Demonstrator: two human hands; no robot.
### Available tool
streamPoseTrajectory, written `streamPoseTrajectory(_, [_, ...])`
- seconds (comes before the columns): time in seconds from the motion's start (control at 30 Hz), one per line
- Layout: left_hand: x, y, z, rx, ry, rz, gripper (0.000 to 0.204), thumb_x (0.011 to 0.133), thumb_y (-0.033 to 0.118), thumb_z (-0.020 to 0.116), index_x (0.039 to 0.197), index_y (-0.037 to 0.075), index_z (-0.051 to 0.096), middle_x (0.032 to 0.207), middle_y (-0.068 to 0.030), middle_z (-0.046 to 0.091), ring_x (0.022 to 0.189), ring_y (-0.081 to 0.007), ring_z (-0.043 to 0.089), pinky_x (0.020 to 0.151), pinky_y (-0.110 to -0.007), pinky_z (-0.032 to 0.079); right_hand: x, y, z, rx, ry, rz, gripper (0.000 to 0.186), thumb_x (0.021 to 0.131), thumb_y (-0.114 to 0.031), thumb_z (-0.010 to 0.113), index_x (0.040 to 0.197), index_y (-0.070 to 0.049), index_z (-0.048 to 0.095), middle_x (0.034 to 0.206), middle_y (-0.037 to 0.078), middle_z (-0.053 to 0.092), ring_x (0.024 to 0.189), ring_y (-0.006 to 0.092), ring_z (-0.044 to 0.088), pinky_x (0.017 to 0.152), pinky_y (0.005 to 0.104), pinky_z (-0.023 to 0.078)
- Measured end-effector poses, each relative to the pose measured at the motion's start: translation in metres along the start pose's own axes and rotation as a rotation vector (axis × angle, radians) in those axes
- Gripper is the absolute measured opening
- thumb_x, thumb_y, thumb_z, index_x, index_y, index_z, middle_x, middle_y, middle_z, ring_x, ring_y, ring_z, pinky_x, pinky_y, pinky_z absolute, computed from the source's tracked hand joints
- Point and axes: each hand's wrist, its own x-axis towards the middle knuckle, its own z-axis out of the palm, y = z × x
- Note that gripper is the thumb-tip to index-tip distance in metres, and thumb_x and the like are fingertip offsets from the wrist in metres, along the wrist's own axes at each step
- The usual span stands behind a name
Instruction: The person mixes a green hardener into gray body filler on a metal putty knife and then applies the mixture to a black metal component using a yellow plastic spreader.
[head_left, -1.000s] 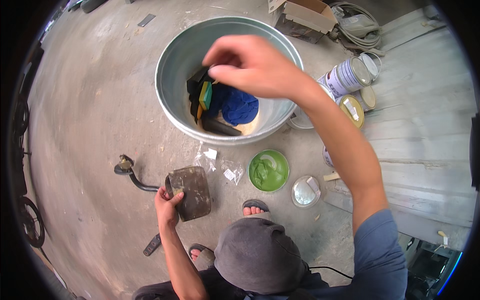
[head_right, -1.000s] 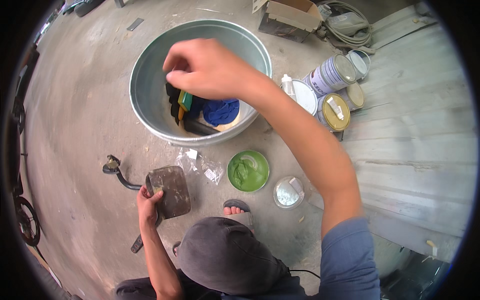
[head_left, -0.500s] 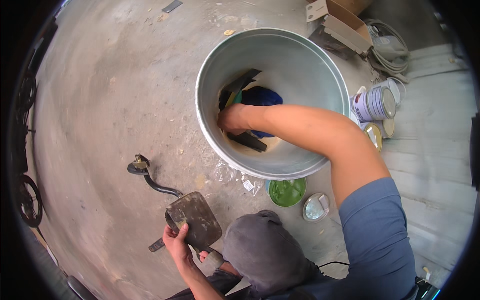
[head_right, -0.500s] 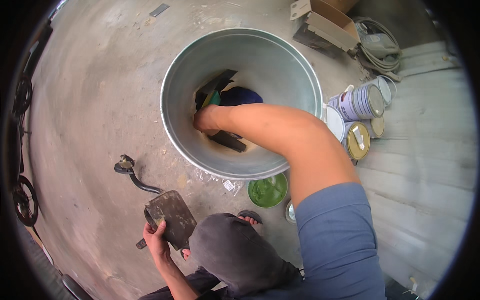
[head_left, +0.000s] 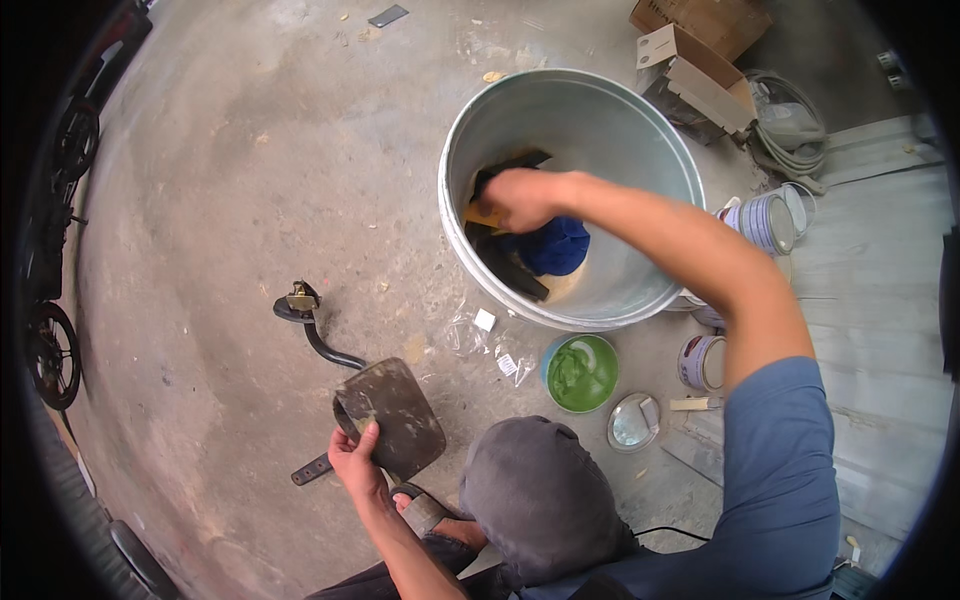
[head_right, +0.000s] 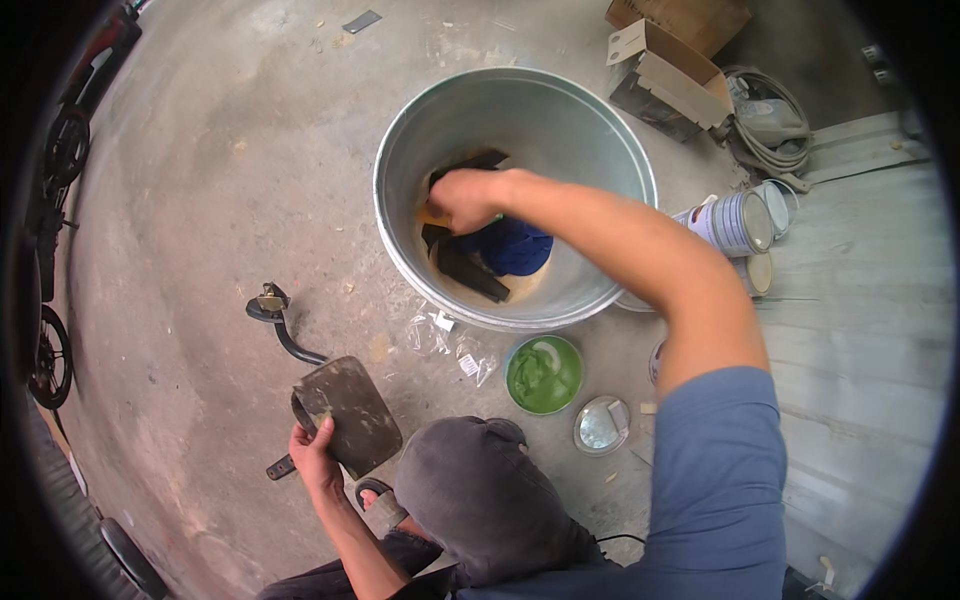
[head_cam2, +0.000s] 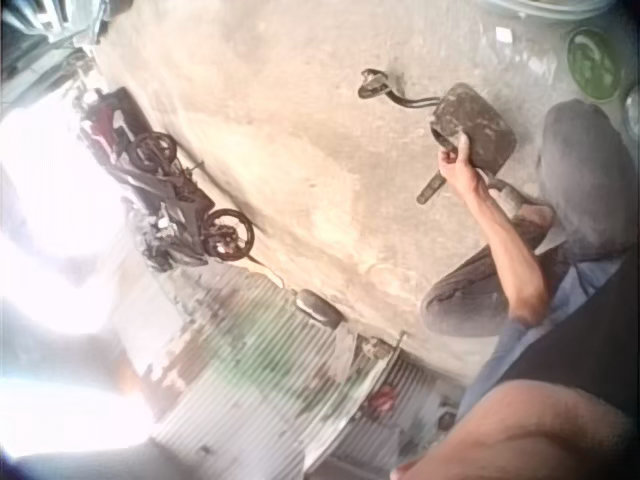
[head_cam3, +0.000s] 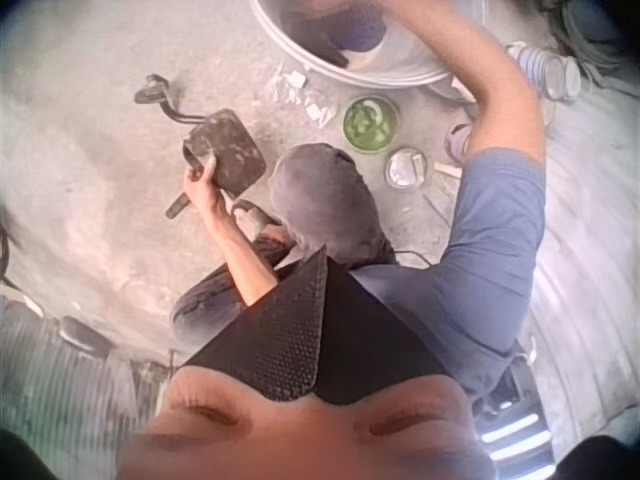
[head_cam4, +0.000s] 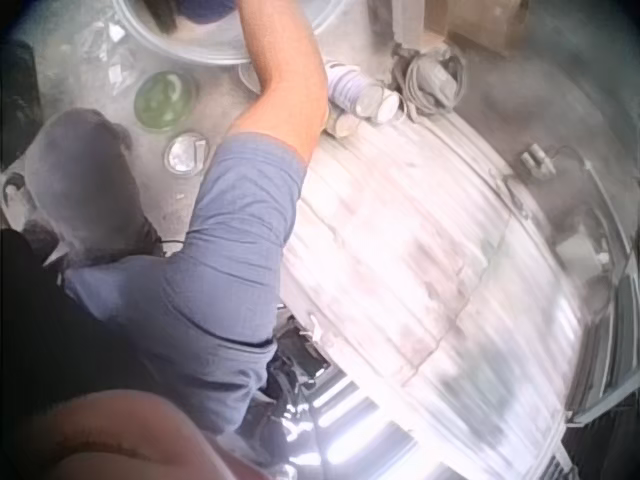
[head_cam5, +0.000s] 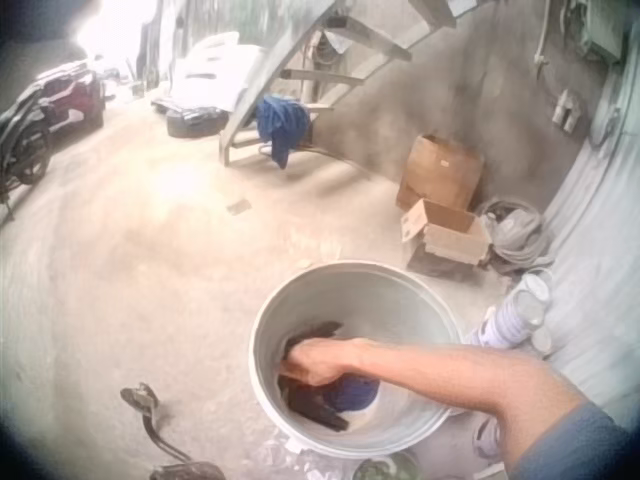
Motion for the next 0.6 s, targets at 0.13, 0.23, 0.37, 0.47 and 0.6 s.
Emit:
streamPoseTrajectory(0.13, [0.009, 0.022, 0.008, -0.260, 0.126, 0.049, 0.030, 0.087, -0.002, 0.071, 0.116, -0.002, 0.061, 0.110, -0.0131, 0.069, 0.099, -0.0213, 0.067, 0.090, -0.034, 0.052, -0.065, -0.024, -0.052, 0.723, 0.409, -0.025, 0.025, 0.085, -0.005, 0.067, 0.108, 0.003, 0.071, 0.103, 0.008, 0.072, 0.081, 0.0123, 0.063, 0.072, 0.0274, 0.051])
streamPoseTrajectory(0.23, [0.020, 0.025, 0.044, -0.482, 0.119, 0.037, 0.036, 0.092, 0.004, 0.067, 0.126, -0.003, 0.056, 0.118, -0.0142, 0.066, 0.106, -0.0246, 0.064, 0.095, -0.040, 0.052, -0.128, -0.047, -0.068, 0.880, 0.483, 0.096, 0.024, 0.086, -0.005, 0.068, 0.109, 0.001, 0.070, 0.100, 0.005, 0.070, 0.079, 0.0077, 0.060, 0.065, 0.0226, 0.048])
streamPoseTrajectory(0.37, [0.026, 0.030, 0.063, -0.673, 0.156, 0.053, 0.038, 0.095, 0.007, 0.065, 0.130, -0.002, 0.052, 0.125, -0.0140, 0.062, 0.111, -0.0262, 0.062, 0.098, -0.043, 0.052, -0.173, -0.070, -0.063, 1.043, 0.616, 0.109, 0.023, 0.087, -0.005, 0.069, 0.109, -0.001, 0.068, 0.099, 0.004, 0.068, 0.078, 0.0055, 0.059, 0.062, 0.0216, 0.046])
streamPoseTrajectory(0.47, [0.021, 0.040, 0.047, -0.748, 0.178, 0.089, 0.038, 0.096, 0.008, 0.064, 0.131, -0.001, 0.052, 0.129, -0.0147, 0.060, 0.115, -0.0266, 0.060, 0.099, -0.045, 0.051, -0.183, -0.092, -0.061, 1.083, 0.668, 0.053, 0.026, 0.087, -0.004, 0.068, 0.112, -0.001, 0.061, 0.099, 0.005, 0.067, 0.075, 0.0054, 0.057, 0.061, 0.0219, 0.046])
streamPoseTrajectory(0.6, [0.003, 0.051, 0.008, -0.865, 0.160, 0.086, 0.038, 0.100, 0.015, 0.058, 0.134, -0.001, 0.051, 0.133, -0.0136, 0.059, 0.120, -0.0289, 0.058, 0.106, -0.048, 0.047, -0.179, -0.154, -0.043, 1.056, 0.812, -0.121, 0.043, 0.086, 0.003, 0.068, 0.123, -0.003, 0.047, 0.101, 0.007, 0.066, 0.070, 0.0044, 0.054, 0.060, 0.0205, 0.046])
